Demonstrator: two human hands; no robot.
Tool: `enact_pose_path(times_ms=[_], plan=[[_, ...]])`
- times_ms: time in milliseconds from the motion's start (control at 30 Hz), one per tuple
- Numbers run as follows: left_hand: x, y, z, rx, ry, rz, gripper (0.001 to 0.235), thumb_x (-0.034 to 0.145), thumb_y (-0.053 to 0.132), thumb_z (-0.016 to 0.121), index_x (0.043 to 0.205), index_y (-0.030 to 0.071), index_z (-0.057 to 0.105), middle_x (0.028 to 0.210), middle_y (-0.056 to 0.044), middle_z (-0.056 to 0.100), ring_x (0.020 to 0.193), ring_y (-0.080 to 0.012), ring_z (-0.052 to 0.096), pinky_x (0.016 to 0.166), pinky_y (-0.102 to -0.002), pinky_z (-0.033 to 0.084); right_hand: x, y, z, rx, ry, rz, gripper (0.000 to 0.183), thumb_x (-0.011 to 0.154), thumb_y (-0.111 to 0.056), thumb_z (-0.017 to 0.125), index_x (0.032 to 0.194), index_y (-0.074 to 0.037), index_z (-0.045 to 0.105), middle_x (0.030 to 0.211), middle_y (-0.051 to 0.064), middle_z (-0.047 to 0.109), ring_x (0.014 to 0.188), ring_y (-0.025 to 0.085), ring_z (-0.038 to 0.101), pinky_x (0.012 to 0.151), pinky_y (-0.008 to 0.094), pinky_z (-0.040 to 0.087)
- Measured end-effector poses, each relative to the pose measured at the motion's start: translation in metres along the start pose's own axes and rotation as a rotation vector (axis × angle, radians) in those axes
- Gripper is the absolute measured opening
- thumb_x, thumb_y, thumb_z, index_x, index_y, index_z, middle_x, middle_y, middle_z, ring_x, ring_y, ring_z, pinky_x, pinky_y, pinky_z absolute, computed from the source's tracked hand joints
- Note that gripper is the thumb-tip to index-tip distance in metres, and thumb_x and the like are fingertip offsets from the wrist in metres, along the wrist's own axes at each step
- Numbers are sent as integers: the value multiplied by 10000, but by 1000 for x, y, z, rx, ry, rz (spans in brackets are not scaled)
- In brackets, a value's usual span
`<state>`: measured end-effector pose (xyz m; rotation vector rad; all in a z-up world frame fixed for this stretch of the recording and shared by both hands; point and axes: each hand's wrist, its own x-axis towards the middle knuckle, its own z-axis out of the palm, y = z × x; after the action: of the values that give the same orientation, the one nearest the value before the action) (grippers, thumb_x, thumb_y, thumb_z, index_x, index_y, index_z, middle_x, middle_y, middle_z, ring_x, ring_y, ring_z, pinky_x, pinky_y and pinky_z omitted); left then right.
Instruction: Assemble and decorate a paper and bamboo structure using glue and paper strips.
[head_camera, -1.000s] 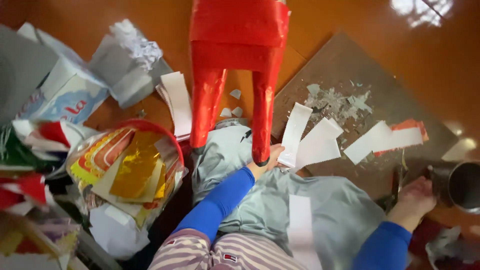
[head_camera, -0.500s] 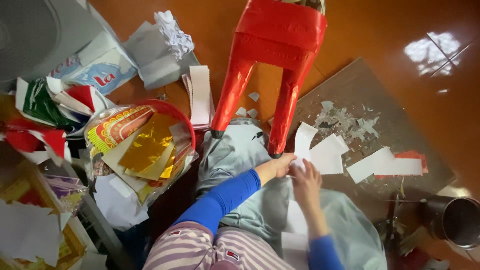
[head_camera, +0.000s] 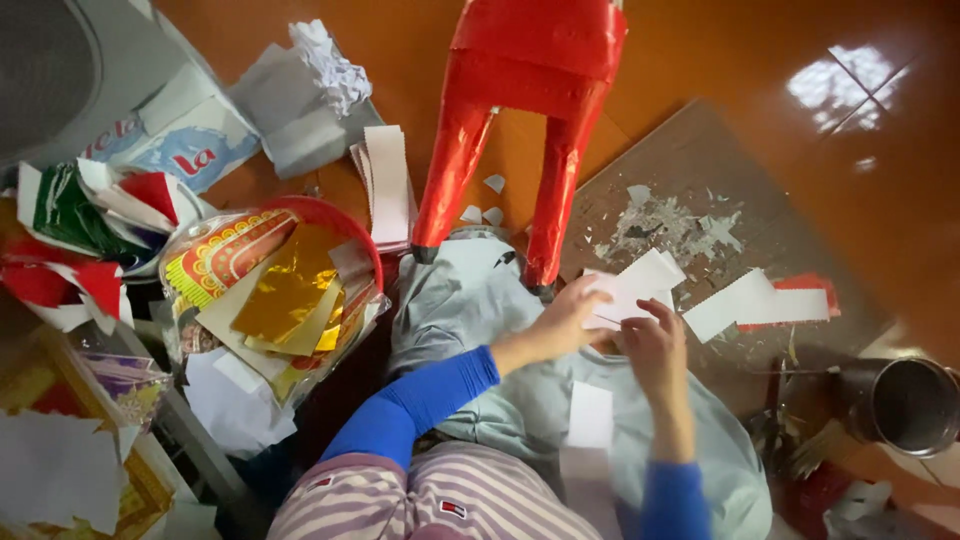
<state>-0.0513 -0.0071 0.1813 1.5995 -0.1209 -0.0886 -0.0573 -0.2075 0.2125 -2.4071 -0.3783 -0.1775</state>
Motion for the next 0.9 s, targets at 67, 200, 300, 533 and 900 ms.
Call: enact_pose_path(times_ms=[67, 200, 300, 533, 900], plan=[[-6, 31, 2, 387, 21, 366, 446, 768, 180, 798, 1145, 3, 637, 1343, -300, 509, 1227, -446, 519, 1013, -470, 435, 6, -16, -20, 101, -17, 54, 147, 848, -58, 774, 982, -116, 756, 1339, 92, 662, 1340, 287, 581, 1086, 437, 489], [-11, 105, -9, 561, 8, 534, 210, 858, 35, 742, 1051, 50, 660, 1334, -157, 611, 1320, -357, 594, 1144, -449, 492, 31, -35, -48, 587, -162, 243, 469, 741, -57, 795, 1181, -121, 646, 1324, 55, 640, 1256, 185, 591, 1003, 354, 517], [-12, 171, -46, 472, 70, 630, 210, 890, 23, 745, 1085, 65, 680, 1272, -137, 630, 1234, -338, 624, 1069, -437, 520, 47, -11, -41, 607, -273, 249, 432, 757, -33, 785, 1171, -29, 663, 1214, 93, 698, 1146, 195, 639, 971, 344, 526], [33, 217, -183, 358, 522, 475, 24, 1079, 69, 649, 1072, 61, 628, 992, -8, 609, 862, -90, 584, 784, -234, 503, 172, -47, -51, 1141, -123, 79, 154, 1064, -89, 663, 1153, 35, 686, 1086, 109, 728, 1046, 204, 703, 977, 356, 579], [201, 183, -324, 590, 537, 361, 447, 1168, 34, 446, 1606, 116, 422, 1245, -214, 600, 1080, -286, 573, 948, -348, 485, 369, -112, 25, 1005, 191, -8, 307, 1159, -266, 589, 950, -41, 604, 789, -26, 566, 669, 62, 493, 570, 250, 403]])
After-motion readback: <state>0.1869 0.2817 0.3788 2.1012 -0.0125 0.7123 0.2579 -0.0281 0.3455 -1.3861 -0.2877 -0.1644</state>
